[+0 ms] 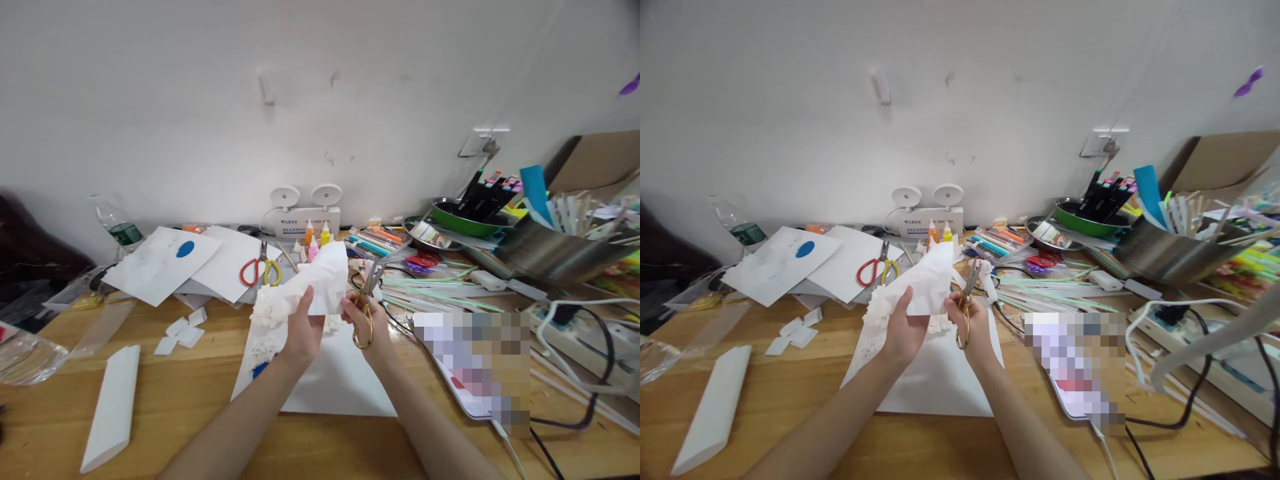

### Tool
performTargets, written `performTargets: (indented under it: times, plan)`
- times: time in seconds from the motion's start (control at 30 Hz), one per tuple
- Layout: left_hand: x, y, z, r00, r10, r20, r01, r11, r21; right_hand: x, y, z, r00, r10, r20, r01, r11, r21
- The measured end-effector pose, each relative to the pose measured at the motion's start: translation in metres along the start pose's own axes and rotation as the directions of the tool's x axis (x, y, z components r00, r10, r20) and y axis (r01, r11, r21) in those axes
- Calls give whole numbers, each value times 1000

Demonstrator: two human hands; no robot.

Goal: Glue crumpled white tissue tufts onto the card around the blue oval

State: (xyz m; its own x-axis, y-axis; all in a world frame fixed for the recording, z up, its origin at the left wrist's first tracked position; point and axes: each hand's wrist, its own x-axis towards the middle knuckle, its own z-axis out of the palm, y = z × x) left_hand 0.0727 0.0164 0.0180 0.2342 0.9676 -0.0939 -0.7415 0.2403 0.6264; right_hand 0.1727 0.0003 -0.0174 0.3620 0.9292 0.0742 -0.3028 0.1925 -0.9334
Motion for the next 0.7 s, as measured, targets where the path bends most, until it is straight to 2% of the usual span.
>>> performTargets:
  times: [0.1, 0.23, 0.33, 0.43, 0.5, 0.63, 0.7]
  plan:
    - [-5, -9, 0, 996, -46, 70, 43, 998, 43, 1, 0, -3, 1000, -1, 17, 2, 999, -32]
    - [-5, -11, 3, 999, 16, 34, -17, 999, 41, 3, 7, -6, 1000, -24, 9, 24, 999, -25]
    - [0, -3, 3, 998, 40, 46, -40, 999, 6, 2, 15, -6, 998, -25, 61, 26, 1000, -14]
    - [4, 6, 2, 998, 37, 55, -37, 999, -11, -3, 21, -2, 980, 8, 199, -7, 1000, -7]
    - [5, 12, 3, 996, 82, 44, -82, 997, -11, -8, 22, 2, 964, 38, 262, -34, 999, -18]
    - [6, 22, 9, 986, 168, 0, -168, 986, -21, -19, 17, 9, 951, 58, 303, -22, 992, -121]
    - [6, 25, 11, 986, 164, -32, -165, 986, -30, -23, 14, 12, 947, 71, 312, -12, 982, -187]
